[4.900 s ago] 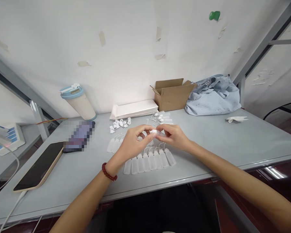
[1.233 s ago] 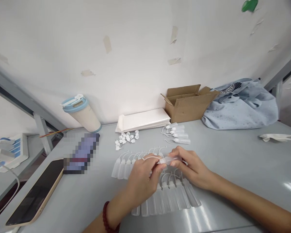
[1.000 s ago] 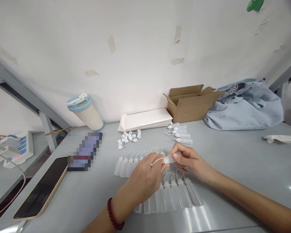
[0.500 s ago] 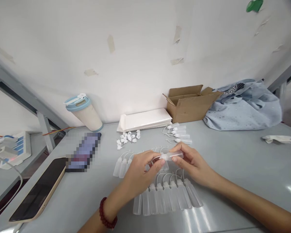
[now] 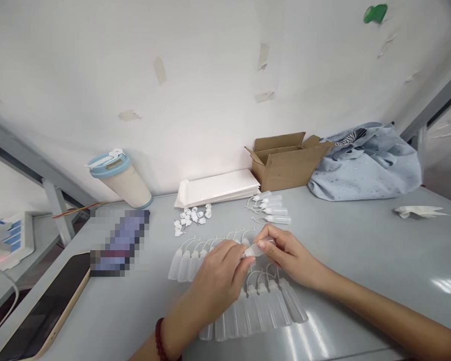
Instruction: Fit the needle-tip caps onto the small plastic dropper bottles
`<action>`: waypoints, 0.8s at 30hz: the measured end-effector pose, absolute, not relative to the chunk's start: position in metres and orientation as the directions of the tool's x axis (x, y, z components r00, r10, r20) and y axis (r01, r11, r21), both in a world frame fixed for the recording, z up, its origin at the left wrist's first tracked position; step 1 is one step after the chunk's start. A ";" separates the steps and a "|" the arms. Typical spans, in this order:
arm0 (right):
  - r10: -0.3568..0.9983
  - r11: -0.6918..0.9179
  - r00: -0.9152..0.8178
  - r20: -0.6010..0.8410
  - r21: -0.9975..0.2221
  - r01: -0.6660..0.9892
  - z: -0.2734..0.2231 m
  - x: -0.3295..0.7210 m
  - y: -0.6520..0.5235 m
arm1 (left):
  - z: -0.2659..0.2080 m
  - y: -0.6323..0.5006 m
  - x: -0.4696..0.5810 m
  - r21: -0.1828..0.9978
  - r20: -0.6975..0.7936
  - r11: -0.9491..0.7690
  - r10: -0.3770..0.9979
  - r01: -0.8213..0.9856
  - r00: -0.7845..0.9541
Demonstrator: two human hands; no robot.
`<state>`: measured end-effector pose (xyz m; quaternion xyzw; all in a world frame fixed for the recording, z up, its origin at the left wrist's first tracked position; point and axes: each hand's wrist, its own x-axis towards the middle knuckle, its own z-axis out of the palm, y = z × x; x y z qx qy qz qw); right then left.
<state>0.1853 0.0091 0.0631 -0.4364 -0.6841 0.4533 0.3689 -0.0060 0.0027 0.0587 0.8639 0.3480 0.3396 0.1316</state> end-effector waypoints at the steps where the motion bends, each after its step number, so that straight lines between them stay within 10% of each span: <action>1: 0.937 0.212 -0.329 0.120 -0.942 0.261 0.063 0.186 0.012 | 0.061 0.006 -0.008 0.458 0.484 -0.709 0.705 0.536 0.519; 10: 0.932 0.278 0.054 0.359 -0.802 0.529 0.054 0.237 0.068 | 0.084 0.054 -0.087 0.251 0.368 -0.360 0.894 0.898 0.256; 24: 0.907 0.315 -0.041 0.418 -0.611 0.727 0.031 0.255 0.100 | 0.070 0.067 -0.123 0.169 0.105 -0.232 0.971 0.958 0.217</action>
